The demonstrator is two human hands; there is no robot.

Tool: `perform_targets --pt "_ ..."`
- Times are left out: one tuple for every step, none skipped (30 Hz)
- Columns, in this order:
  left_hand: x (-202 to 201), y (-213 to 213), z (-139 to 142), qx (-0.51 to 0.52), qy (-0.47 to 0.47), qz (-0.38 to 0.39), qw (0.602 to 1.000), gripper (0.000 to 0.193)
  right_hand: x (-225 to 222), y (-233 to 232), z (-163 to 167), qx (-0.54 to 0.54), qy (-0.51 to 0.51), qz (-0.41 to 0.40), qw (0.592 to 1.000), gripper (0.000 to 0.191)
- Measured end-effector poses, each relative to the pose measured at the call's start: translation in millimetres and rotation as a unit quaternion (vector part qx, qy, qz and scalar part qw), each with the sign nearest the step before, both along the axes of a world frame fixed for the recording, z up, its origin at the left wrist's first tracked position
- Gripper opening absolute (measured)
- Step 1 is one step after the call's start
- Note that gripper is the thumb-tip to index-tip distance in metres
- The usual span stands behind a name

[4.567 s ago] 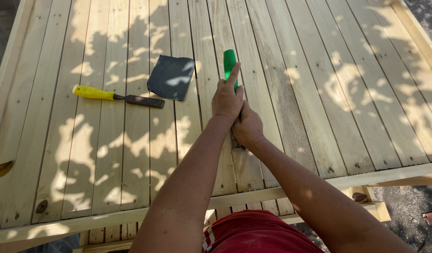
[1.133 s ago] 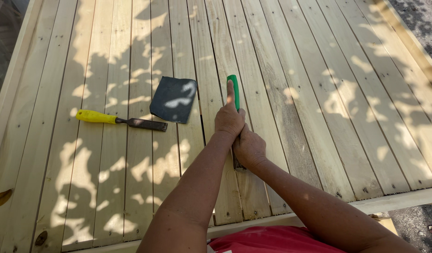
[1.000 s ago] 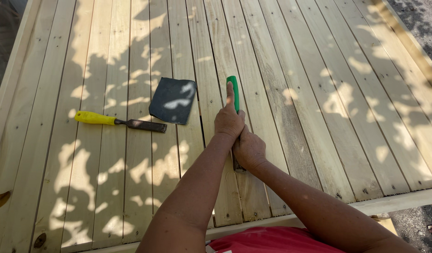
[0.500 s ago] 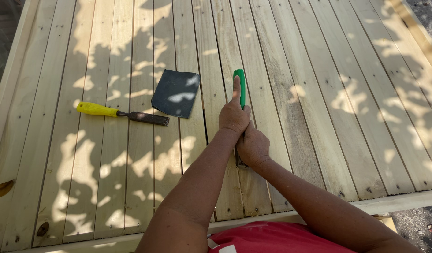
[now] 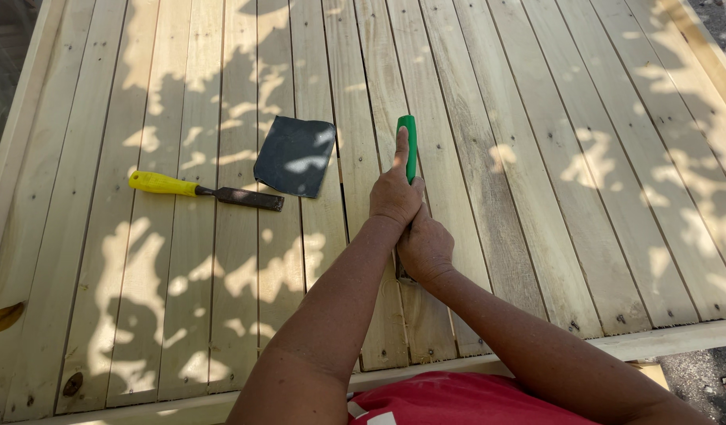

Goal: The person scrapes the surface and edges of a slatted wooden frame with a green-handled scraper, working along the boards and around the frame. A yellow-handled chisel and a piece of sandpaper rest on the frame as the person moves around the structure scraping different sections.

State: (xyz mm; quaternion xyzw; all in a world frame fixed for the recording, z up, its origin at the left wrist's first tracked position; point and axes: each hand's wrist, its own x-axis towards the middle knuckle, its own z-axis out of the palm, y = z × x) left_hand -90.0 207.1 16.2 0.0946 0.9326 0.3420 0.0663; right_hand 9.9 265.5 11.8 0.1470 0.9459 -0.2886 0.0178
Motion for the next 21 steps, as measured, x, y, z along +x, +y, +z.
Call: perform_targets --pt "1.3 0.9 0.3 -0.003 0.000 -0.003 1.000 0.104 0.7 -0.1 0.2 -0.006 0.014 -0.004 1.000 0.053" --pt "2.1 1.6 0.8 -0.004 0.001 -0.006 1.000 0.103 1.7 0.2 0.3 -0.003 0.019 -0.004 1.000 0.053" --pt "1.3 2.1 1.6 0.003 0.007 -0.006 1.000 0.103 0.6 0.5 0.3 -0.001 0.023 -0.004 1.000 0.053" --pt "3.5 1.7 1.5 0.009 0.009 -0.007 1.000 0.103 2.1 0.7 0.0 0.001 0.022 -0.005 1.000 0.052" --pt "3.1 1.5 2.1 0.016 0.015 -0.008 1.000 0.102 1.3 1.1 -0.3 -0.001 0.016 -0.003 1.000 0.054" --pt "3.7 0.7 2.6 0.019 0.015 -0.006 1.000 0.103 1.5 1.3 -0.7 -0.002 0.009 0.000 1.000 0.055" --pt "2.5 -0.7 3.5 0.022 0.013 -0.004 1.000 0.103 0.4 1.7 -1.0 -0.003 0.001 0.003 1.000 0.056" --pt "3.6 -1.4 4.1 0.026 0.008 -0.003 1.000 0.104 0.4 1.9 -1.4 -0.001 -0.006 0.005 1.000 0.052" --pt "5.6 -2.2 4.6 0.016 0.004 0.002 1.000 0.103 0.5 2.0 -1.8 -0.001 -0.013 0.007 1.000 0.048" --pt "6.0 -2.5 6.1 0.007 0.002 0.005 1.000 0.103 0.2 2.4 -2.0 0.000 -0.018 0.009 1.000 0.044" --pt "5.2 -2.5 8.1 -0.002 0.003 0.010 1.000 0.102 -0.9 3.1 -2.0 -0.001 -0.004 0.014 1.000 0.045" --pt "6.6 -3.0 9.7 -0.008 0.003 0.016 1.000 0.101 -0.4 3.6 -2.2 -0.004 0.007 0.020 1.000 0.047" --pt "9.9 -3.5 10.8 -0.015 -0.001 0.020 1.000 0.100 0.5 4.0 -2.5 -0.007 0.014 0.025 1.000 0.048" --pt "10.6 -2.8 13.1 -0.020 -0.002 0.024 1.000 0.098 0.4 4.6 -2.5 -0.016 0.018 0.026 0.999 0.054" --pt "12.5 -2.9 14.8 -0.021 -0.002 0.021 1.000 0.098 1.4 4.9 -2.8 -0.022 0.024 0.025 0.999 0.061" --pt "14.5 -3.9 16.4 -0.020 0.002 0.019 1.000 0.098 1.5 5.2 -3.1 -0.025 0.034 0.026 0.999 0.069" --pt "12.9 -2.3 19.1 -0.015 0.007 0.017 1.000 0.097 -1.2 7.2 -2.6 -0.018 0.053 0.026 0.998 0.065" --pt "14.5 -2.5 20.7 -0.012 0.011 0.021 1.000 0.098 0.3 6.2 -3.4 -0.020 0.059 0.028 0.998 0.061" --pt "14.4 -2.8 22.3 -0.013 0.010 0.025 1.000 0.098 0.4 6.0 -3.7 -0.025 0.062 0.031 0.997 0.057" --pt "13.2 -3.3 24.2 -0.013 0.017 0.029 0.999 0.098 0.5 5.5 -4.0 -0.029 0.057 0.032 0.997 0.055" --pt "12.8 -3.6 25.6 -0.010 0.025 0.031 0.999 0.097 0.2 5.7 -3.9 -0.029 0.056 0.035 0.997 0.054"
